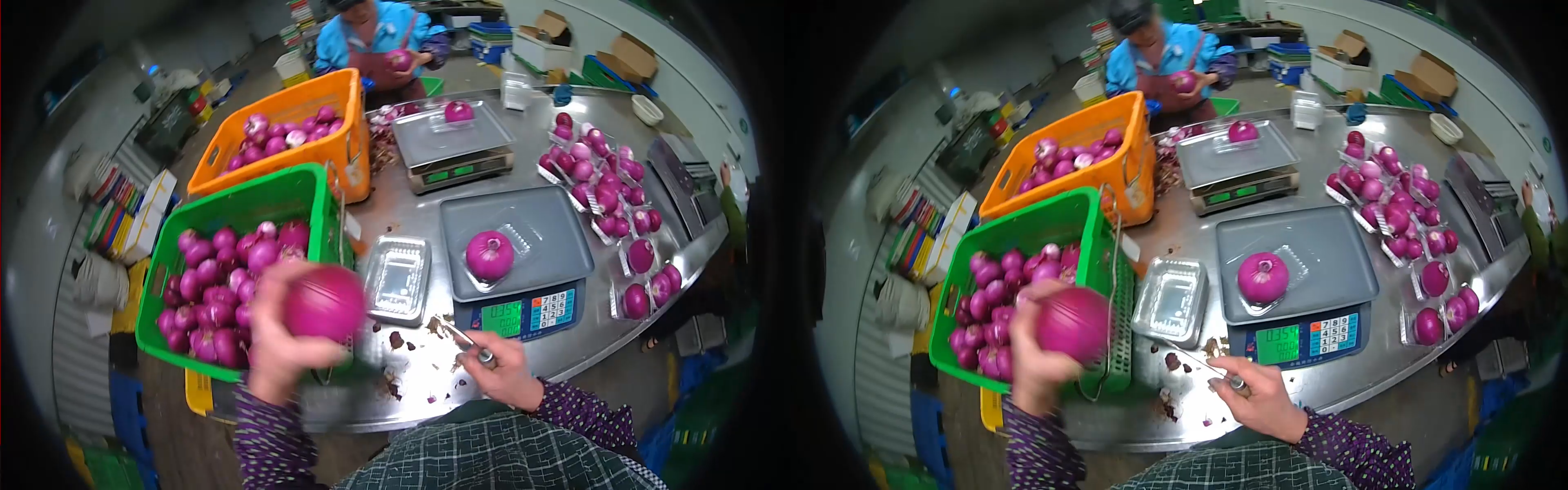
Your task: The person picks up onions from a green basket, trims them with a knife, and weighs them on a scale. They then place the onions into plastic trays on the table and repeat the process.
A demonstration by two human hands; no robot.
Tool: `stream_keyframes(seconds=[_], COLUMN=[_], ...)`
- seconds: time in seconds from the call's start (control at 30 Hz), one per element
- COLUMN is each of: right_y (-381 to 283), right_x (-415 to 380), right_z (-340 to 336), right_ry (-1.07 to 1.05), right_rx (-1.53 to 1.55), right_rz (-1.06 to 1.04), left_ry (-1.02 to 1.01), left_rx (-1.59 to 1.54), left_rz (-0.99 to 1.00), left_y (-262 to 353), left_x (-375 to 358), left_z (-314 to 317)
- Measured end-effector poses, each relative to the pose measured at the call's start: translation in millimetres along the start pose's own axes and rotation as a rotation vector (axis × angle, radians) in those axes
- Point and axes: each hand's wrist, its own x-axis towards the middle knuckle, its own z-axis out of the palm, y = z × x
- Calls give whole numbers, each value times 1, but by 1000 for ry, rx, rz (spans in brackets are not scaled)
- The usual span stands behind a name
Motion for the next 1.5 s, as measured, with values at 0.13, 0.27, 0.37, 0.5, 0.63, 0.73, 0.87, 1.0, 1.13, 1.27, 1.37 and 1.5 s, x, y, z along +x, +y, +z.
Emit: stream_keyframes(seconds=[0.13, 0.27, 0.37, 0.5, 0.63, 0.73, 0.87, 1.0, 1.13, 1.27, 1.37, 1.5], right_y=[-10, 4, 4, 3, 3, 26, 35, 48, 60, 35, 21, 33], right_x=[13, -5, -9, -9, -9, -19, -30, -36, -27, -22, -21, -19], right_z=[-14, -12, -7, -2, -1, -12, -21, -4, 1, 12, 16, 19], right_ry=[-175, -321, -388, -413, -409, -443, -461, -358, -588, -368, -418, -464], right_rx=[-296, -533, -581, -555, -534, -594, -620, -65, 1024, 767, 616, 424], right_rz=[-339, -347, -346, -354, -369, -325, -172, 156, 1132, 867, 725, 683], left_ry=[-270, -104, -100, -91, -94, -100, -132, -98, -108, -127, -53, -45], left_rx=[-347, -176, 84, 114, 59, 18, 75, 182, 254, 52, -434, -516], left_rz=[-313, -441, -332, -286, -322, -398, -363, -177, -19, -470, -673, -770], left_y=[-9, -32, -26, -17, -17, -13, -14, -21, -18, -31, -31, -45], left_x=[-85, -128, -140, -143, -147, -153, -158, -150, -143, -162, -168, -176], left_z=[83, 101, 100, 100, 100, 98, 99, 100, 106, 106, 112, 109])
